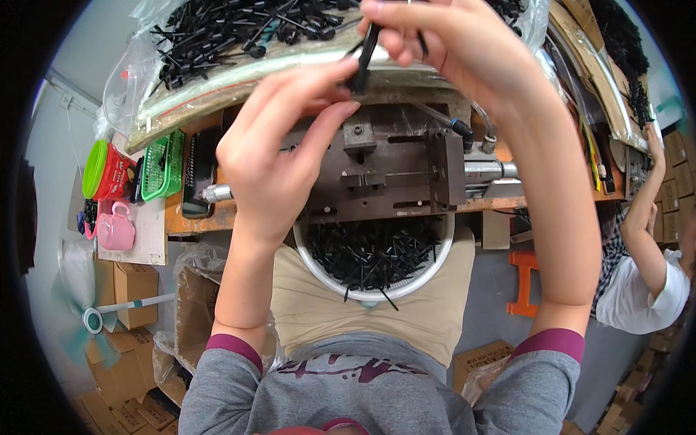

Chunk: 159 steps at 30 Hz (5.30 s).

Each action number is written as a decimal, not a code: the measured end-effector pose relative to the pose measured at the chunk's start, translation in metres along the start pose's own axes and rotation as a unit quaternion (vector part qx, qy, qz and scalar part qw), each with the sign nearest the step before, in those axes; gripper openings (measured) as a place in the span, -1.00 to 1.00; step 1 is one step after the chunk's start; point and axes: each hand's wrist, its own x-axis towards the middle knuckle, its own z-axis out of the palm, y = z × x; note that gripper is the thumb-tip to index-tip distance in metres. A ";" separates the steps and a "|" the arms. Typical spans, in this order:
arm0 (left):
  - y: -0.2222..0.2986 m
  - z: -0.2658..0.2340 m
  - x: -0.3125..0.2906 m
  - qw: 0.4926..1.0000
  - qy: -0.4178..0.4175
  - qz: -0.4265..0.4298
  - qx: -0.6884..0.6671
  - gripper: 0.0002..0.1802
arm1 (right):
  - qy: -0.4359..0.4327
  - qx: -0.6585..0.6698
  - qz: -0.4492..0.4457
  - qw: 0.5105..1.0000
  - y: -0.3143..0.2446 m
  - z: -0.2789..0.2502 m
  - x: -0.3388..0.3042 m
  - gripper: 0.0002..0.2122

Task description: Manually assemble small black plastic components using a workbench fixture.

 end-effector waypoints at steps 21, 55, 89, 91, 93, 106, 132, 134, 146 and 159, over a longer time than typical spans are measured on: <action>0.045 0.001 -0.107 0.972 -0.200 -0.076 0.099 -0.64 | 0.120 0.142 0.065 0.980 0.051 0.032 -0.117 -0.76; 0.044 0.008 -0.101 0.955 -0.217 -0.082 0.186 -0.66 | 0.167 -0.347 -0.236 0.892 0.063 0.054 -0.147 -0.80; 0.041 0.002 -0.095 0.963 -0.211 -0.089 0.141 -0.64 | 0.199 -0.185 -0.035 0.962 0.072 0.078 -0.175 -0.58; 0.045 0.003 -0.094 0.978 -0.169 -0.096 0.071 -0.60 | 0.197 -0.097 -0.030 0.975 0.075 0.088 -0.174 -0.61; 0.057 0.003 -0.095 0.987 -0.118 -0.108 -0.027 -0.56 | 0.132 -0.104 -0.030 0.985 0.077 0.093 -0.173 -0.62; 0.043 0.001 -0.104 0.967 -0.203 -0.074 0.131 -0.65 | 0.186 -0.110 -0.024 0.976 0.068 0.076 -0.175 -0.52; 0.059 -0.029 -0.058 0.985 -0.088 -0.146 -0.035 -0.58 | 0.125 -0.641 -0.344 0.675 0.018 0.039 -0.041 -0.41; 0.053 -0.030 -0.070 0.979 -0.115 -0.164 -0.030 -0.59 | 0.101 -0.594 -0.259 0.755 -0.001 0.011 -0.016 -0.57; 0.042 0.007 -0.098 0.957 -0.227 -0.080 0.161 -0.71 | -0.087 -0.753 0.050 0.650 0.001 0.001 0.096 -0.59; 0.037 0.001 -0.095 0.956 -0.249 -0.101 0.118 -0.68 | 0.103 -0.188 -0.056 0.975 -0.009 -0.034 0.067 -0.88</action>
